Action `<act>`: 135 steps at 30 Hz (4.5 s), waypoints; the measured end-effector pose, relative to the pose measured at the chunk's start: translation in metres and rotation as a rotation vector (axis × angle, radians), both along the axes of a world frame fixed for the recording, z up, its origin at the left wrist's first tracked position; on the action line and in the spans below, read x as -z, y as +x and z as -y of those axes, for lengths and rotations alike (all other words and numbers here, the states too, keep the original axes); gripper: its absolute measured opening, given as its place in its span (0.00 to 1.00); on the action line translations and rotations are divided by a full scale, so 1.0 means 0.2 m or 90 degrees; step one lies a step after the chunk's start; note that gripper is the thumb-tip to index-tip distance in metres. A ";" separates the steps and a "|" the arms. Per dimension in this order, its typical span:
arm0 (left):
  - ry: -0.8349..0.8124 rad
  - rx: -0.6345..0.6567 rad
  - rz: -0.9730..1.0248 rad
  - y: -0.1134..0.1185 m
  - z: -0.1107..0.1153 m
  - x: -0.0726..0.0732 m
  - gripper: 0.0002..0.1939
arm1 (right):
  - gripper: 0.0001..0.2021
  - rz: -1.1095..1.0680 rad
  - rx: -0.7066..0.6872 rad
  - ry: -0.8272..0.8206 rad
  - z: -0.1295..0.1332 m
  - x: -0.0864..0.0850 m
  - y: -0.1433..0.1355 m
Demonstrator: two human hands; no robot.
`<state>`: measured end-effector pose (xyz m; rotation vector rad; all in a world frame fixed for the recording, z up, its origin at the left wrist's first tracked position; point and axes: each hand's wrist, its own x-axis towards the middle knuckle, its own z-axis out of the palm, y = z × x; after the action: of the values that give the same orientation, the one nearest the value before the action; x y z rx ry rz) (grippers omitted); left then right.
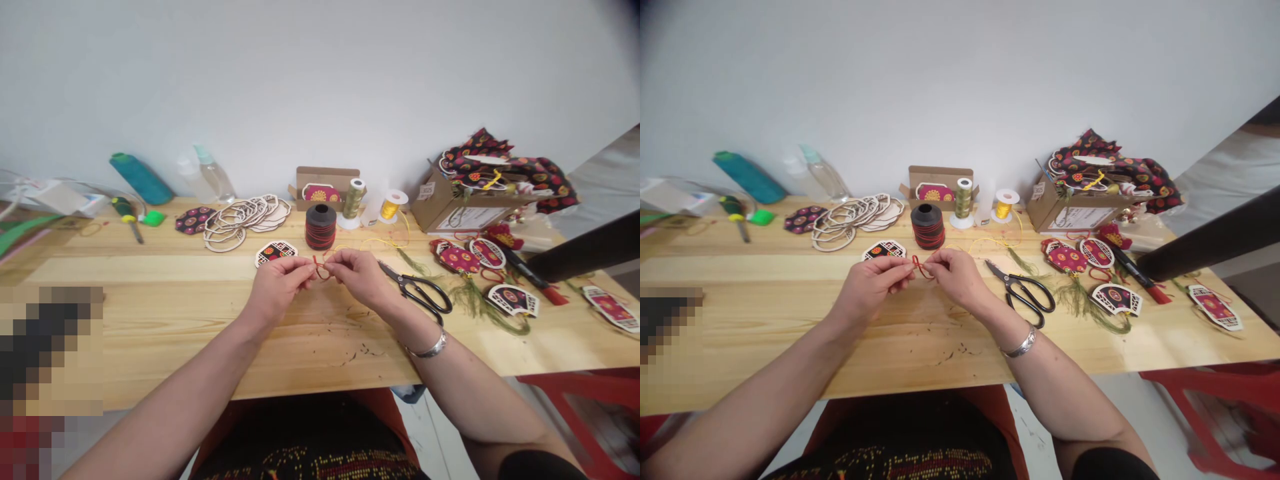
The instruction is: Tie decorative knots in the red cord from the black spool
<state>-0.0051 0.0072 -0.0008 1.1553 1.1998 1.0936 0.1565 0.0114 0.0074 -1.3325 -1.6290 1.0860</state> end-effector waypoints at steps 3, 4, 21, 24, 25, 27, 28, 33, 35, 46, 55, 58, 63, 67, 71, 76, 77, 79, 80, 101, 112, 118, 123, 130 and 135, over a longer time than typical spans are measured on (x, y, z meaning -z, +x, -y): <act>0.023 -0.001 -0.044 -0.01 -0.01 0.02 0.06 | 0.06 0.007 0.025 0.033 0.00 0.01 0.00; 0.029 -0.003 -0.058 -0.01 -0.01 0.02 0.07 | 0.06 0.008 0.033 0.044 0.00 0.02 0.00; -0.089 -0.020 0.125 0.01 -0.01 0.01 0.05 | 0.12 0.538 0.006 0.630 0.09 0.06 -0.05; -0.112 -0.013 0.155 0.01 -0.02 0.01 0.05 | 0.11 0.606 -0.014 0.685 0.10 0.05 -0.05; -0.118 -0.014 0.163 0.01 -0.02 0.01 0.06 | 0.10 0.624 -0.018 0.701 0.10 0.04 -0.05; -0.134 -0.015 0.174 0.01 -0.02 0.01 0.07 | 0.10 0.650 -0.023 0.730 0.10 0.03 -0.05; -0.144 -0.015 0.178 0.01 -0.01 0.01 0.07 | 0.11 0.658 -0.026 0.739 0.11 0.03 -0.05; -0.169 0.000 0.179 0.01 -0.01 0.00 0.10 | 0.13 0.630 -0.080 0.711 0.12 0.03 -0.06; -0.166 0.007 0.173 0.01 -0.01 -0.01 0.10 | 0.14 0.542 -0.133 0.669 0.12 0.02 -0.06; -0.110 0.024 0.131 0.01 -0.01 -0.02 0.11 | 0.07 -0.039 0.070 0.051 -0.02 0.05 0.00; -0.125 0.081 0.092 0.00 0.00 -0.03 0.11 | 0.12 -0.029 -0.142 0.089 -0.01 0.00 0.04; -0.129 0.085 0.085 0.00 0.00 -0.03 0.11 | 0.10 -0.053 -0.151 0.075 -0.02 0.00 0.04; -0.145 0.087 0.081 0.01 0.00 -0.04 0.12 | 0.06 -0.043 -0.124 0.093 -0.02 0.00 0.04; -0.149 0.087 0.067 0.00 0.00 -0.03 0.11 | 0.06 -0.026 -0.127 0.070 -0.02 0.01 0.05; -0.149 0.085 0.053 0.00 0.00 -0.03 0.11 | 0.06 0.053 -0.132 0.120 -0.02 -0.01 0.06; -0.170 0.086 0.038 0.01 0.00 -0.05 0.11 | 0.07 0.156 -0.176 0.245 -0.02 -0.04 0.08; -0.175 0.087 0.036 0.01 0.00 -0.05 0.11 | 0.07 0.174 -0.190 0.267 -0.02 -0.04 0.09; -0.184 0.090 0.035 0.01 0.00 -0.06 0.11 | 0.07 0.207 -0.217 0.295 -0.02 -0.04 0.09; -0.188 0.091 0.035 0.01 0.00 -0.06 0.11 | 0.07 0.219 -0.225 0.300 -0.02 -0.04 0.09; -0.075 0.150 -0.046 0.01 0.01 -0.04 0.10 | 0.08 0.226 -0.180 0.248 -0.01 -0.04 0.07; -0.104 0.142 -0.035 0.01 0.00 -0.04 0.12 | 0.09 0.229 -0.191 0.303 -0.01 -0.03 0.08; -0.101 0.126 -0.013 0.01 0.01 -0.05 0.11 | 0.09 0.241 -0.189 0.319 0.00 -0.03 0.08; -0.103 0.074 0.046 0.01 0.00 -0.03 0.11 | 0.07 0.132 -0.129 0.194 0.00 -0.04 0.06; -0.137 0.002 0.184 0.02 -0.01 0.01 0.14 | 0.10 -0.247 -0.007 -0.126 0.01 -0.03 0.01; -0.139 0.019 0.251 0.04 0.00 0.02 0.14 | 0.13 -0.415 -0.012 -0.231 0.02 0.01 -0.03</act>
<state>0.0030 0.0073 -0.0043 0.7453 0.9605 1.0771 0.1509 0.0073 0.0052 -1.0122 -0.9928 1.6699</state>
